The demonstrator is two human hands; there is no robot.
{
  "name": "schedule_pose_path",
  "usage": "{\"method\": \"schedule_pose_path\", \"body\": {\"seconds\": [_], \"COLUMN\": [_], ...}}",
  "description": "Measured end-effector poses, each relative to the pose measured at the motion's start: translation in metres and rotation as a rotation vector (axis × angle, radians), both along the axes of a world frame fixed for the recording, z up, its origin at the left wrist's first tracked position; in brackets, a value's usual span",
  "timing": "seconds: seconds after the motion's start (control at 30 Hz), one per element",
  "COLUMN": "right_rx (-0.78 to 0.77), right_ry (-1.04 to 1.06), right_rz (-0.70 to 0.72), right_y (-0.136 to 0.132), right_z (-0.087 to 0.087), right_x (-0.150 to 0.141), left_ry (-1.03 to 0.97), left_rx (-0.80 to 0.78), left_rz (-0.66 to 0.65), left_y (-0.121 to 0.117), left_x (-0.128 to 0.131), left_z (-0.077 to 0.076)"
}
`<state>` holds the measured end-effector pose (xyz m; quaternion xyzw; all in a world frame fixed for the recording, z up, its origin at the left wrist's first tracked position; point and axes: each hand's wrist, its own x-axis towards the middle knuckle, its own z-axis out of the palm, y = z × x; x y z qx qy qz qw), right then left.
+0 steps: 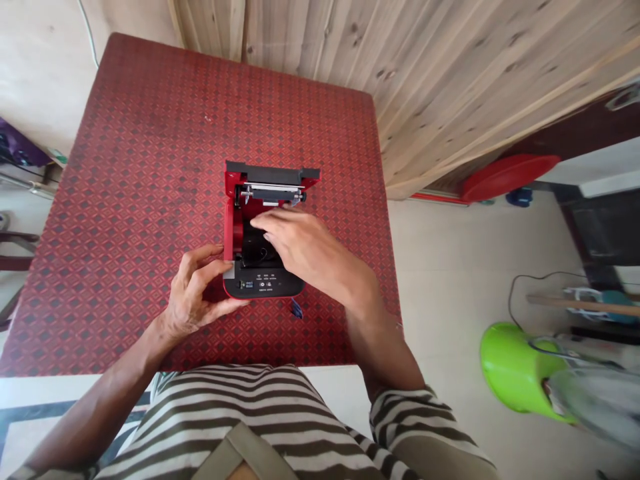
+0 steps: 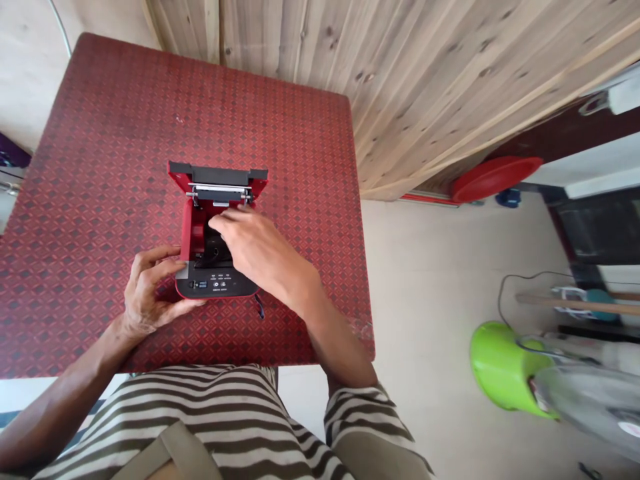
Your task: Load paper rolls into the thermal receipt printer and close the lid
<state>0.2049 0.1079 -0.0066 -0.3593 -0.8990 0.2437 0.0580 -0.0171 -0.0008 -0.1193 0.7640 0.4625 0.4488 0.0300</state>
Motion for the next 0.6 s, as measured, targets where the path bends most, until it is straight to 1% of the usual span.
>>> {"method": "schedule_pose_path", "body": {"seconds": [0.1,0.17,0.23,0.3,0.37,0.47,0.53,0.6], "right_rx": [-0.055,-0.034,0.025,0.089,0.152,0.262,0.342,0.418], "right_ry": [0.209,0.269,0.303,0.340,0.374,0.404,0.412,0.410], "right_rz": [0.054,0.056,0.036,0.015,0.002,-0.007,-0.010,-0.022], "right_y": [-0.015,-0.026,-0.036,-0.041,-0.044,-0.047,-0.049,-0.053], "right_z": [0.002,-0.003,-0.010,-0.018,-0.023,-0.026,-0.026,-0.027], "right_x": [0.020,0.028,0.029,0.026,0.024,0.023,0.023,0.023], "left_ry": [0.001,0.005,-0.004,-0.018,-0.018,-0.017,0.029,0.045], "left_rx": [0.001,-0.034,-0.085,-0.108,-0.079,-0.008,0.043,0.101], "left_rz": [-0.024,-0.042,-0.069,-0.091,-0.087,-0.055,-0.005,-0.002], "left_y": [0.000,0.000,0.003,0.010,0.024,0.055,0.079,0.101], "left_x": [-0.002,-0.005,-0.010,-0.014,-0.017,-0.015,-0.011,-0.005], "left_z": [0.004,0.012,0.024,0.040,0.059,0.087,0.100,0.106]}}
